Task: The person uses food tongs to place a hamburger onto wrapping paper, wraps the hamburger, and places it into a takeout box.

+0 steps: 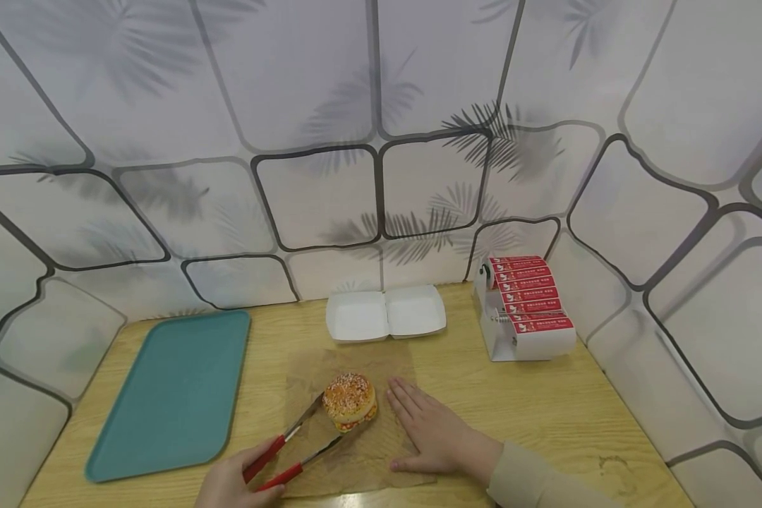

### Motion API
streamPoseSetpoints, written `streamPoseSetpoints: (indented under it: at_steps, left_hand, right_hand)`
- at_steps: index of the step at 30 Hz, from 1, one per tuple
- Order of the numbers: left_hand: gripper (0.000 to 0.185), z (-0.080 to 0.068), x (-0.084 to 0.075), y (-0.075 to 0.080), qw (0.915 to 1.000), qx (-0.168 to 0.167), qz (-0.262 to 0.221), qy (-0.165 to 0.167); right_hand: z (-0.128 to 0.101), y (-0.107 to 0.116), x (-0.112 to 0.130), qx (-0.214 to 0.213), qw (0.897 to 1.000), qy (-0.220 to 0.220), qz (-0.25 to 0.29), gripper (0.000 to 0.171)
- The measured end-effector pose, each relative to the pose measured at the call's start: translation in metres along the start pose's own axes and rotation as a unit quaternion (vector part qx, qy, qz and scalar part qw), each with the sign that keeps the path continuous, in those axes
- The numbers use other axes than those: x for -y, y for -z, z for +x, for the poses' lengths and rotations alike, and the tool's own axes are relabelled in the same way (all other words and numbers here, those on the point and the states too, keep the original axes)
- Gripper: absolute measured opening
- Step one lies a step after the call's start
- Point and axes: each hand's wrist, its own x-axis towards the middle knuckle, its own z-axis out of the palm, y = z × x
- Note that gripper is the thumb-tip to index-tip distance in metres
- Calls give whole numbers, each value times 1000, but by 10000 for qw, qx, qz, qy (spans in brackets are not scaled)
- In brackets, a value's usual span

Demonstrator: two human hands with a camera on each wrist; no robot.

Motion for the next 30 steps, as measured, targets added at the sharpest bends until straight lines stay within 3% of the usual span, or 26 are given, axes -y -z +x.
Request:
streamPoseSetpoints:
  at_steps: [15,25,30]
  left_hand:
    - [71,-3,1,4,9998,-107,122,-128]
    - [70,-5,9,7,9963,-397,329,-693]
    - [70,-8,11,11,9979,-273,138,-566]
  right_hand:
    - [0,-2,-2,75,9999,-24,120,109]
    - [1,-3,-2,144,9998,-47,130,110]
    - [0,-2,-2,117,9999,-46,107,110]
